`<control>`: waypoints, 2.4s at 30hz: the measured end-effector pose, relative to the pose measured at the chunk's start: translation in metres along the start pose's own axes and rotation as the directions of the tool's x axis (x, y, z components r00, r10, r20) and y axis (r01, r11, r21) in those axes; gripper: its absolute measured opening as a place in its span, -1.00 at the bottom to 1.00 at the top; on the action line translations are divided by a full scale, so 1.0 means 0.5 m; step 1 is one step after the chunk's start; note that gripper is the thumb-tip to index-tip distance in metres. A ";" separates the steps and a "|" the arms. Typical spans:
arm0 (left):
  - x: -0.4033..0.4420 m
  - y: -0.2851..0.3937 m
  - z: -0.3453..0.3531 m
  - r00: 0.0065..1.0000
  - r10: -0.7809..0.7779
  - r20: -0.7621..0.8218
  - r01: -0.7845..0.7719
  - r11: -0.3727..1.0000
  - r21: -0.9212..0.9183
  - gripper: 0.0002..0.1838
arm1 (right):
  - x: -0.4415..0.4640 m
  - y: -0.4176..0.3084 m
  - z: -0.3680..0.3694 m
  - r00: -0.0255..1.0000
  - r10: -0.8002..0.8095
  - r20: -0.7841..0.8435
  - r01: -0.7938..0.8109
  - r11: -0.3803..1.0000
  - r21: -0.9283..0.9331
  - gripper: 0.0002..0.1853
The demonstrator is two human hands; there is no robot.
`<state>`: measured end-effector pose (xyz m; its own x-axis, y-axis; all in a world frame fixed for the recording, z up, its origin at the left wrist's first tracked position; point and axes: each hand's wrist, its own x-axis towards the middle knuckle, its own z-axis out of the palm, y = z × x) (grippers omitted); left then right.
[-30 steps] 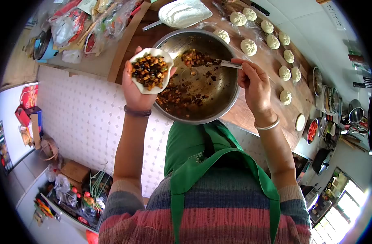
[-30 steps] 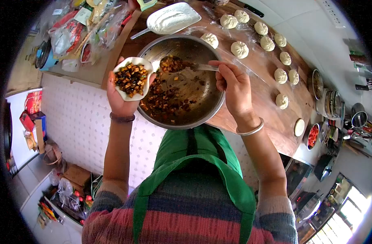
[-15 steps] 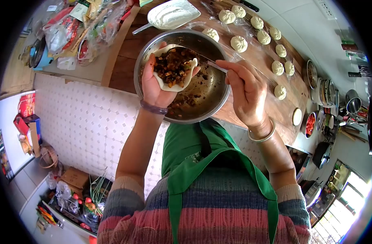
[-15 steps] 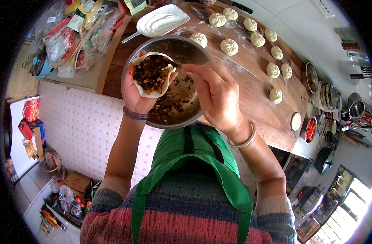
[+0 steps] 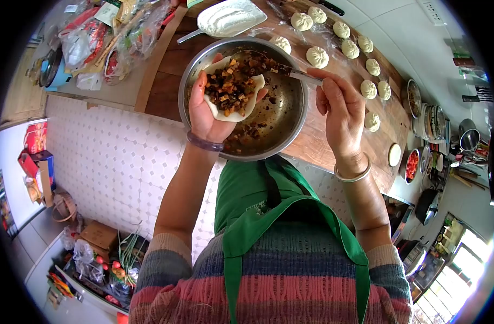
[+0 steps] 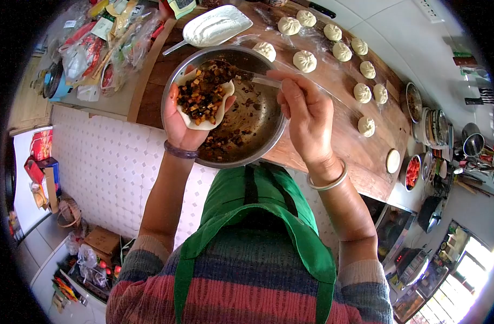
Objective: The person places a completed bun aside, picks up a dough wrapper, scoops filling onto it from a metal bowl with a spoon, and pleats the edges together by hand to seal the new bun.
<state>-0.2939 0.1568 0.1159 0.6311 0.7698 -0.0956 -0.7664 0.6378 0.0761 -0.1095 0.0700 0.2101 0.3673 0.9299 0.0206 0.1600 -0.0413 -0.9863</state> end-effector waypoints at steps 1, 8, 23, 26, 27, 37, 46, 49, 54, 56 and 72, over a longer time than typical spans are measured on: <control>-0.001 0.000 0.000 1.000 0.000 0.006 0.000 1.000 -0.001 -0.55 | 0.001 0.005 -0.001 1.000 0.019 -0.012 -0.019 0.999 0.046 -0.74; -0.004 0.002 -0.002 1.000 -0.009 0.028 0.009 1.000 0.011 -0.53 | 0.004 0.009 -0.012 0.989 0.146 -0.034 -0.132 0.959 0.252 -0.69; -0.039 0.036 -0.017 0.997 -0.005 -0.074 0.005 1.000 -0.006 -0.54 | -0.060 0.182 -0.059 0.924 -0.293 0.247 0.382 0.750 -0.540 -0.78; -0.044 0.035 -0.010 0.993 -0.024 -0.117 0.024 1.000 0.000 -0.54 | -0.101 0.189 -0.043 0.773 -0.344 0.533 0.634 0.449 -0.630 -0.73; -0.045 0.037 -0.008 0.993 -0.032 -0.113 0.032 0.999 -0.002 -0.54 | -0.115 0.185 -0.039 0.759 -0.301 0.577 0.649 0.422 -0.633 -0.72; -0.032 0.014 0.010 0.991 -0.132 -0.035 0.130 0.990 -0.059 -0.47 | -0.113 0.162 -0.046 0.736 -0.166 0.656 0.639 0.492 -0.592 -0.65; -0.028 -0.028 0.046 0.976 -0.211 -0.062 0.207 0.976 -0.065 -0.49 | -0.045 0.108 -0.021 0.931 -0.303 0.201 0.358 0.865 -0.353 -0.69; -0.027 -0.040 0.059 0.971 -0.238 -0.030 0.237 0.971 -0.030 -0.48 | -0.038 0.101 -0.013 0.947 -0.280 0.160 0.314 0.913 -0.260 -0.70; -0.027 -0.051 0.059 0.956 -0.287 -0.055 0.287 0.958 -0.004 -0.42 | -0.030 0.120 -0.018 0.929 -0.332 0.166 0.362 0.909 -0.206 -0.76; -0.027 -0.055 0.063 0.952 -0.295 -0.079 0.295 0.955 -0.009 -0.41 | -0.029 0.122 -0.023 0.939 -0.301 0.167 0.328 0.928 -0.174 -0.78; -0.023 -0.068 0.078 0.922 -0.371 -0.113 0.375 0.927 0.017 -0.44 | -0.022 0.127 -0.048 0.963 0.073 0.258 -0.156 0.935 0.320 -0.88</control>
<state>-0.2704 0.1274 0.1532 0.8526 0.4697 -0.2288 -0.4712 0.8805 0.0517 -0.0817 0.0483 0.1511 0.1288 0.9872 -0.0942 -0.2007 -0.0671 -0.9774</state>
